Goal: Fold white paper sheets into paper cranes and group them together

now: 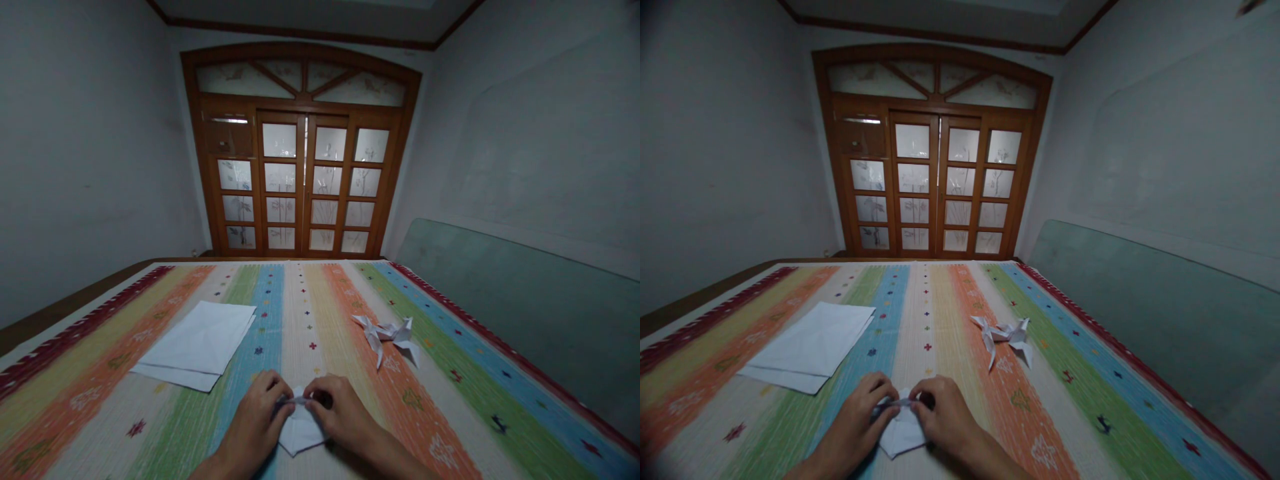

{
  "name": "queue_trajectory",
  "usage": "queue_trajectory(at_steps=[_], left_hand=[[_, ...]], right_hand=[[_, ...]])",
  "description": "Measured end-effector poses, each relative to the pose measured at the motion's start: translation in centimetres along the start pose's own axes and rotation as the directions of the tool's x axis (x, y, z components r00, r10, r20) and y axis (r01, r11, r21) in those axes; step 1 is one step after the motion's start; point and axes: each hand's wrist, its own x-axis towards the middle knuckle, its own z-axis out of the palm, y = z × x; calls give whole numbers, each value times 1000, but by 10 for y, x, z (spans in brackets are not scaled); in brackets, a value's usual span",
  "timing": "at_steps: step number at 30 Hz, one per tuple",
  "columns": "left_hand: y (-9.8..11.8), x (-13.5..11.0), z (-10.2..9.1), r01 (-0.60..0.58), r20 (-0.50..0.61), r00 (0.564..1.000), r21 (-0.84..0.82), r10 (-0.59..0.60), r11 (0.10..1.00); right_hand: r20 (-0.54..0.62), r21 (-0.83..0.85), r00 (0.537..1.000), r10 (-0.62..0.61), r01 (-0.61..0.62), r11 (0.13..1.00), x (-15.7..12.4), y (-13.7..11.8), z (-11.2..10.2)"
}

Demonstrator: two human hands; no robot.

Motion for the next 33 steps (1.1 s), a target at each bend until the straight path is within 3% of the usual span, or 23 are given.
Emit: queue_trajectory(at_steps=[8,15,20,22,25,29,33], left_hand=[[-6,0,3,-107,45,994,151,101,983],[-1,-2,-8,-319,173,944,254,282,913],[9,-2,-19,-380,218,919,266,329,886],[6,-2,-17,-363,214,925,256,314,896],[-2,-2,-13,-274,191,951,170,241,947],[-6,2,-9,-95,163,983,44,86,995],[-4,2,-3,11,119,993,53,-18,999]], right_hand=[[-23,-83,997,-71,69,994,0,5,2],[60,-99,973,-224,229,969,-3,7,1],[158,-191,933,-323,349,917,-8,1,-5],[170,-200,931,-323,353,914,-9,-3,-7],[146,-177,959,-241,265,948,-10,-7,-5],[63,-173,992,-112,121,977,-9,-4,4],[-51,-205,999,-11,1,979,-8,-1,8]])
